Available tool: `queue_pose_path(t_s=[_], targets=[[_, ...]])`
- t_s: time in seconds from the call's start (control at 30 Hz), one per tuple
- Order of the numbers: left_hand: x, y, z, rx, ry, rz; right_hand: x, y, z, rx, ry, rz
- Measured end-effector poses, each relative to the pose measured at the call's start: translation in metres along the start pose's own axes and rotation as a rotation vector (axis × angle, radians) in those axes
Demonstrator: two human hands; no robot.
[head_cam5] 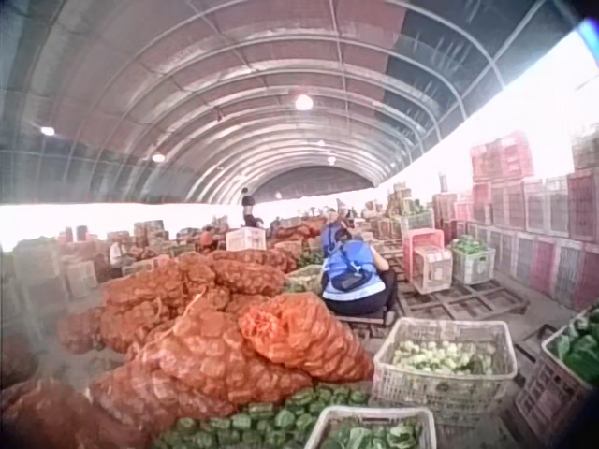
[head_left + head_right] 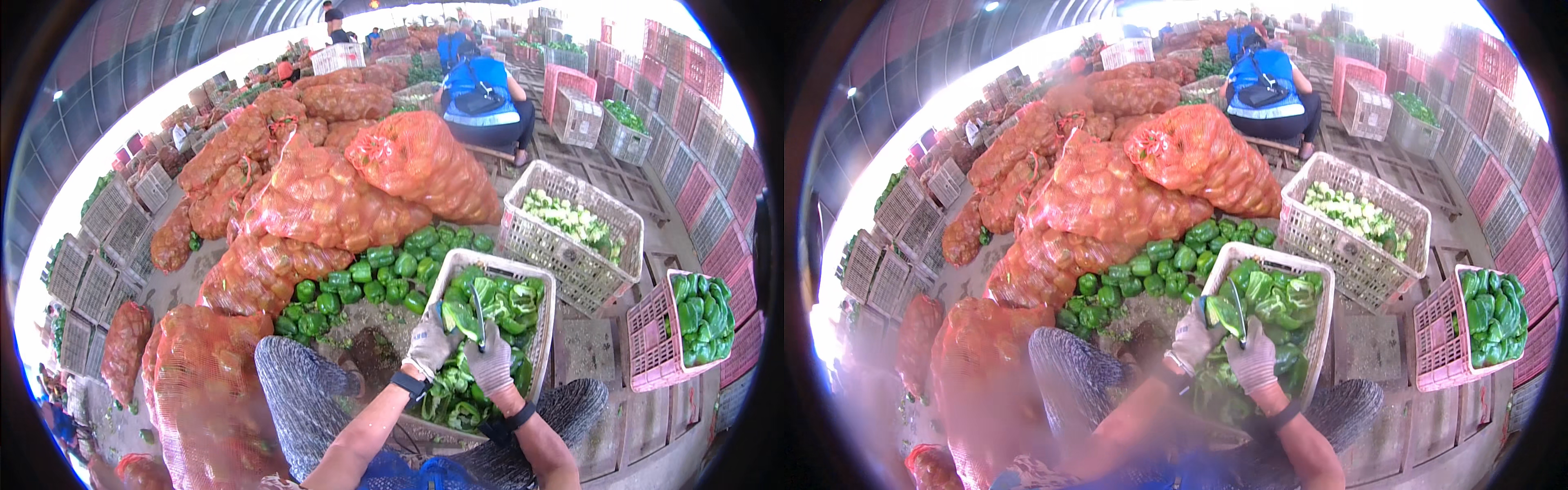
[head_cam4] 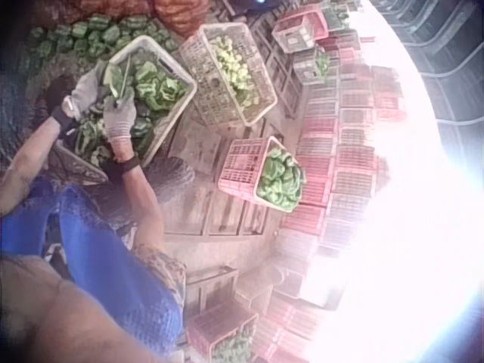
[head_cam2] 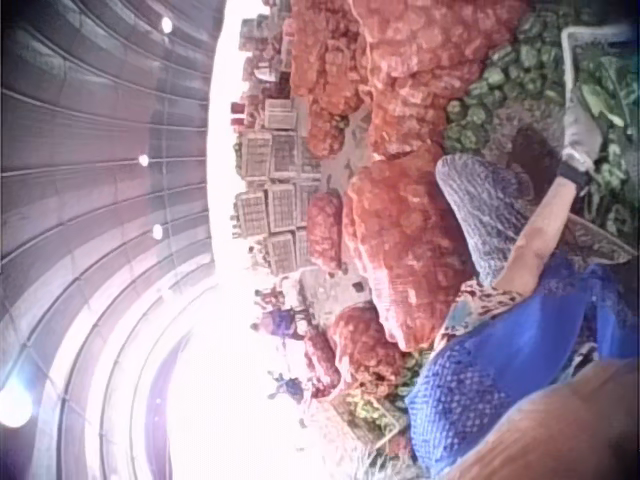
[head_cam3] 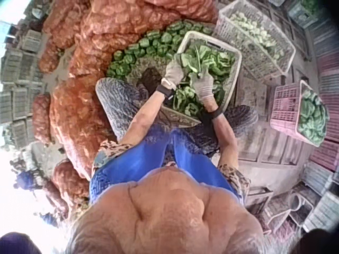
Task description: The person prepares green bell peppers by hand and using a knife, removing seeds and cores, and placing processed pieces into a plastic bin.
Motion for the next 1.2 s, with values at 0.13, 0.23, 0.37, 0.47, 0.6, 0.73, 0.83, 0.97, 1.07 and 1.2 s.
queue_pose_path(t_s=[0.13, 0.23, 0.37, 0.47, 0.6, 0.73, 0.83, 0.97, 1.07, 1.2], targets=[[0.006, -0.005, 0.006, -0.072, -0.108, 0.018, -0.003, 0.006, -0.002, -0.091, -0.029, -0.007], [0.007, -0.018, 0.016, -0.344, -0.123, 0.032, -0.005, 0.002, -0.004, -0.148, -0.07, 0.012], [0.003, -0.023, 0.024, -0.643, -0.157, 0.136, -0.004, -0.003, -0.012, -0.162, -0.086, 0.052], [-0.002, -0.032, 0.024, -0.515, -0.093, 0.096, 0.005, -0.001, -0.026, 0.053, -0.164, 0.13], [-0.013, -0.012, 0.011, -0.503, -0.193, 0.026, 0.016, 0.045, -0.029, 0.196, -0.099, 0.12], [-0.01, -0.065, 0.032, -0.567, -0.347, 0.113, 0.018, 0.044, -0.045, 0.648, -0.17, 0.43], [-0.019, -0.053, 0.018, -0.762, -0.384, 0.114, 0.019, 0.038, -0.06, 0.64, -0.195, 0.491], [-0.026, -0.008, -0.01, -1.969, -0.772, 0.285, 0.011, 0.078, -0.062, 0.884, -0.173, 0.445], [-0.043, 0.005, -0.041, -1.726, -0.213, 0.223, 0.012, 0.09, -0.071, 0.809, -0.142, 0.644], [-0.035, -0.046, -0.072, -1.935, -0.456, 0.391, 0.025, 0.057, -0.081, -0.015, 0.04, 0.232]])
Point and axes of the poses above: each hand's wrist, its own x-axis towards the middle knuckle, its own z-axis out of the palm, y = z × x, the point moved 2 cm from there along x, towards the middle knuckle, and after that the axes turned 12 degrees about -y, right-handed, at the moved point
